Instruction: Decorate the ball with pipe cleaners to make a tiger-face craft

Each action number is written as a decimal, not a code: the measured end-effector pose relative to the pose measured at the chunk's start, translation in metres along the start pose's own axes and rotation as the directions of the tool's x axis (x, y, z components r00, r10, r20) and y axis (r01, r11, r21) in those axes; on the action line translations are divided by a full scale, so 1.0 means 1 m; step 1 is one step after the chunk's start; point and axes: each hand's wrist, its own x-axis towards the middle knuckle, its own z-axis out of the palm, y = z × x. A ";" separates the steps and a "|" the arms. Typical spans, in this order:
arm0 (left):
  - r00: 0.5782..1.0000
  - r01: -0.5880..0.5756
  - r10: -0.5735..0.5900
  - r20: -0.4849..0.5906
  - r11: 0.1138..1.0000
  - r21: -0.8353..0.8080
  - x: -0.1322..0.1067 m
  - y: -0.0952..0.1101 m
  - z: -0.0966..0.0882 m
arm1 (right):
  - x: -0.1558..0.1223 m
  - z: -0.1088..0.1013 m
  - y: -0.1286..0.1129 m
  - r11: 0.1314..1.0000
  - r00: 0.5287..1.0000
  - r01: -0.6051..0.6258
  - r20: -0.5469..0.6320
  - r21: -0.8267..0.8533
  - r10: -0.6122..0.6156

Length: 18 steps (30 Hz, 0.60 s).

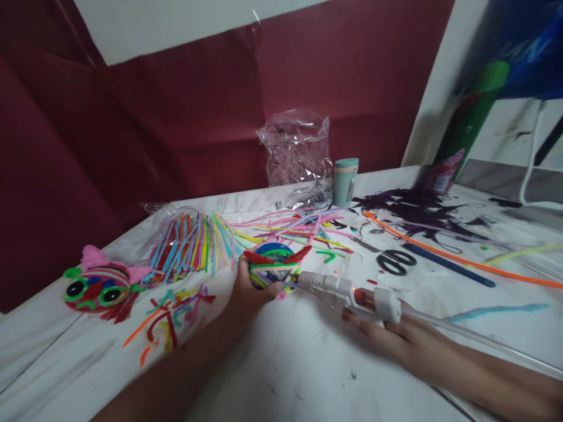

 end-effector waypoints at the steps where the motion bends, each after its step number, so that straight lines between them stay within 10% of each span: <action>1: 1.000 0.004 -0.004 -0.003 1.000 0.009 0.000 0.001 0.000 | 0.000 0.000 -0.002 1.000 1.000 0.006 0.000 0.007 -0.006; 18: 1.000 0.008 -0.008 -0.010 1.000 -0.030 -0.001 0.001 0.000 | -0.001 0.000 -0.002 0.999 0.999 -0.005 0.042 0.034 0.004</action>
